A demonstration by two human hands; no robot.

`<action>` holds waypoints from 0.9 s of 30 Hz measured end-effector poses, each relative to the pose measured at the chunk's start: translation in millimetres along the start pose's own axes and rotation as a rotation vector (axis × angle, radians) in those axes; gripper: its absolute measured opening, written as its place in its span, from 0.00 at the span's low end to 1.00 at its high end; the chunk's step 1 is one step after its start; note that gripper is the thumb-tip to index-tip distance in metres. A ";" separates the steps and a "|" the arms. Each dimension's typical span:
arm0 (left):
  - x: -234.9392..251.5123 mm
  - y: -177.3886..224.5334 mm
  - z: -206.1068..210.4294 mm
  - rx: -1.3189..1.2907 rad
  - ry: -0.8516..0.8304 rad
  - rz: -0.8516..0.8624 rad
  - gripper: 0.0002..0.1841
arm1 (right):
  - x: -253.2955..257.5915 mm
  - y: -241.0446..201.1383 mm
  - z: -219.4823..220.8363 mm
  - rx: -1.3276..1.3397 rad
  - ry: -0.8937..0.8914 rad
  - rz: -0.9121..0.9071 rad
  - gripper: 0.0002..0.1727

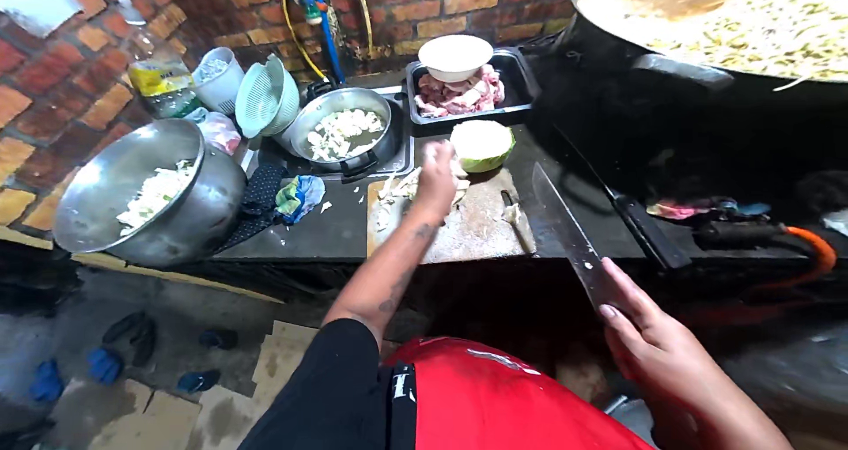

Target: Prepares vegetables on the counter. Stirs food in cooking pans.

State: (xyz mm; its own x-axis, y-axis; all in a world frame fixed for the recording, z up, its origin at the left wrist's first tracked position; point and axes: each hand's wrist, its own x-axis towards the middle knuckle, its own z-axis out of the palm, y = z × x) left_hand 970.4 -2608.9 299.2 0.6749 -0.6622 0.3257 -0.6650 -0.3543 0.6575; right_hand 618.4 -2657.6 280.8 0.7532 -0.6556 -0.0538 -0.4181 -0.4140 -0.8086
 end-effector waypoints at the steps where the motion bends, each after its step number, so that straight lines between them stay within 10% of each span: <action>1: 21.2 -11.8 -17.2 0.041 0.060 -0.015 0.21 | -3.2 -0.9 0.9 -0.002 0.015 0.001 0.38; 6: 124.2 -91.2 -102.2 0.290 0.128 -0.146 0.28 | -16.3 -8.1 15.7 -0.001 0.064 0.079 0.38; 11: 165.9 -146.7 -130.8 0.634 -0.202 -0.338 0.30 | -23.8 -13.4 27.5 -0.020 0.086 0.139 0.38; 17: 112.4 -105.5 -75.2 0.356 -0.226 0.025 0.24 | -23.6 -19.8 30.7 -0.006 0.142 0.171 0.38; 22: 54.6 -86.0 -10.4 0.200 -0.652 0.033 0.51 | -18.4 -24.8 28.2 0.030 0.160 0.123 0.38; 27: 31.3 -67.8 -10.1 0.291 -0.814 0.149 0.57 | -18.9 -24.6 25.2 0.038 0.161 0.084 0.38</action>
State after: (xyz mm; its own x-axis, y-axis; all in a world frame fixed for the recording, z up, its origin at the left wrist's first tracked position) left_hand 1039.8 -2598.9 271.7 0.2101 -0.9412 -0.2646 -0.8581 -0.3072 0.4114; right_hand 627.2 -2619.1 287.0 0.6245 -0.7805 -0.0298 -0.4539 -0.3317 -0.8270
